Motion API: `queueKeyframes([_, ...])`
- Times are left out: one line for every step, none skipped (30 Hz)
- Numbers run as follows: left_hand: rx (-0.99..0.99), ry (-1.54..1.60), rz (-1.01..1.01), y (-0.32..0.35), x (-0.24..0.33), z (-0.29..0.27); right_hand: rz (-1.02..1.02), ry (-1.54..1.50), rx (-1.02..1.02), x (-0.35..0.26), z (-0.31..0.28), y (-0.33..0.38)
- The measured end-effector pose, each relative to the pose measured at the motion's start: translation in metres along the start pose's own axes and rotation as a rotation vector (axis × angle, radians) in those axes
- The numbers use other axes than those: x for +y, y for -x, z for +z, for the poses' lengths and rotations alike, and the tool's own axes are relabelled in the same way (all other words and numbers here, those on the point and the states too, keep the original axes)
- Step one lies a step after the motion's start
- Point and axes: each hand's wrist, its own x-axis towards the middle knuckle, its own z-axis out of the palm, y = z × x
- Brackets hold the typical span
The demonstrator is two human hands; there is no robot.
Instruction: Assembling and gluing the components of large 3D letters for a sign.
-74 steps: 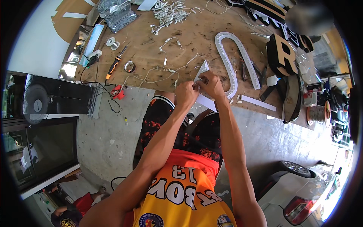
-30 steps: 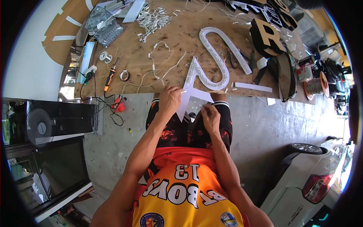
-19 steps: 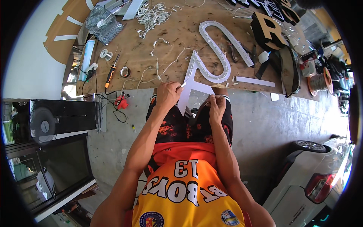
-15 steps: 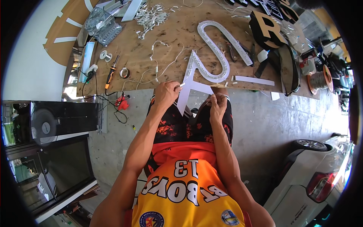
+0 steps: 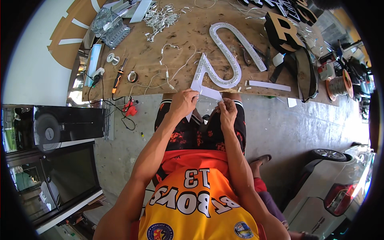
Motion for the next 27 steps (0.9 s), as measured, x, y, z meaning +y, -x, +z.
queueKeyframes([-0.004,-0.010,0.013,0.001,-0.001,0.004,0.000,0.001,-0.002,0.000,0.000,-0.001])
queueKeyframes([-0.007,-0.020,0.026,0.002,-0.002,0.007,-0.002,0.004,-0.005,0.000,0.000,-0.001])
queueKeyframes([-0.004,-0.020,0.024,0.004,-0.004,0.010,-0.005,0.008,-0.009,0.000,0.000,-0.002])
queueKeyframes([-0.013,-0.025,0.014,0.004,-0.002,0.012,-0.005,0.011,-0.010,0.000,0.001,-0.002])
queueKeyframes([-0.022,-0.029,0.004,0.005,-0.001,0.014,-0.004,0.012,-0.011,0.000,0.001,-0.002])
queueKeyframes([-0.029,-0.034,-0.006,0.005,0.001,0.015,0.003,0.009,-0.011,-0.001,0.001,-0.002])
queueKeyframes([-0.027,-0.034,-0.008,0.006,0.002,0.015,0.011,0.007,-0.013,-0.002,0.001,-0.001])
queueKeyframes([-0.008,0.002,-0.035,0.007,0.002,0.015,0.018,0.005,-0.014,-0.003,0.002,-0.001])
queueKeyframes([0.010,0.039,-0.060,0.007,0.004,0.015,0.017,0.007,-0.014,-0.002,0.001,-0.001])
queueKeyframes([0.029,0.077,-0.085,0.007,0.006,0.015,0.014,0.008,-0.010,-0.001,0.000,-0.001])
queueKeyframes([0.031,0.080,-0.085,0.006,0.006,0.013,0.011,0.010,-0.006,0.000,-0.001,-0.001])
queueKeyframes([0.026,0.040,-0.143,0.004,0.004,0.010,0.007,0.012,-0.002,0.000,-0.001,-0.001])
queueKeyframes([0.021,0.000,-0.200,0.002,0.003,0.007,0.005,0.017,-0.003,0.000,-0.002,0.000])
queueKeyframes([0.019,-0.044,-0.263,0.003,-0.001,0.005,-0.147,0.194,0.056,-0.001,0.001,0.002])
queueKeyframes([0.026,-0.043,-0.269,0.004,-0.005,0.003,-0.301,0.370,0.114,-0.003,0.005,0.004])
queueKeyframes([0.024,-0.032,-0.310,0.004,-0.008,0.002,-0.458,0.545,0.172,-0.005,0.009,0.004])
queueKeyframes([0.024,-0.021,-0.350,0.004,-0.012,0.000,-0.462,0.548,0.162,-0.008,0.013,0.003])
queueKeyframes([0.024,-0.010,-0.391,0.005,-0.015,-0.001,-0.619,0.615,0.176,-0.012,0.015,0.001])
queueKeyframes([0.031,-0.009,-0.399,0.006,-0.018,-0.003,-0.776,0.679,0.187,-0.024,0.022,0.001])
queueKeyframes([0.066,0.017,-0.401,0.008,-0.020,-0.005,-0.934,0.738,0.198,-0.031,0.028,-0.001])
queueKeyframes([0.096,0.048,-0.397,0.009,-0.020,-0.005,-0.938,0.744,0.193,-0.037,0.032,-0.004])
queueKeyframes([0.126,0.079,-0.393,0.010,-0.019,-0.004,-0.753,0.690,0.054,-0.042,0.038,-0.011])
queueKeyframes([0.131,0.085,-0.395,0.010,-0.017,-0.004,-0.568,0.634,-0.080,-0.047,0.044,-0.019])
queueKeyframes([0.128,0.172,-0.442,0.009,-0.016,-0.005,-0.381,0.573,-0.206,-0.050,0.049,-0.025])
queueKeyframes([0.125,0.262,-0.487,0.007,-0.013,-0.005,-0.386,0.581,-0.204,-0.052,0.051,-0.031])
queueKeyframes([0.122,0.356,-0.522,0.002,-0.012,-0.003,-0.078,0.503,-0.327,-0.054,0.053,-0.041])
queueKeyframes([0.125,0.373,-0.504,0.000,-0.012,0.000,0.227,0.417,-0.438,-0.057,0.053,-0.048])
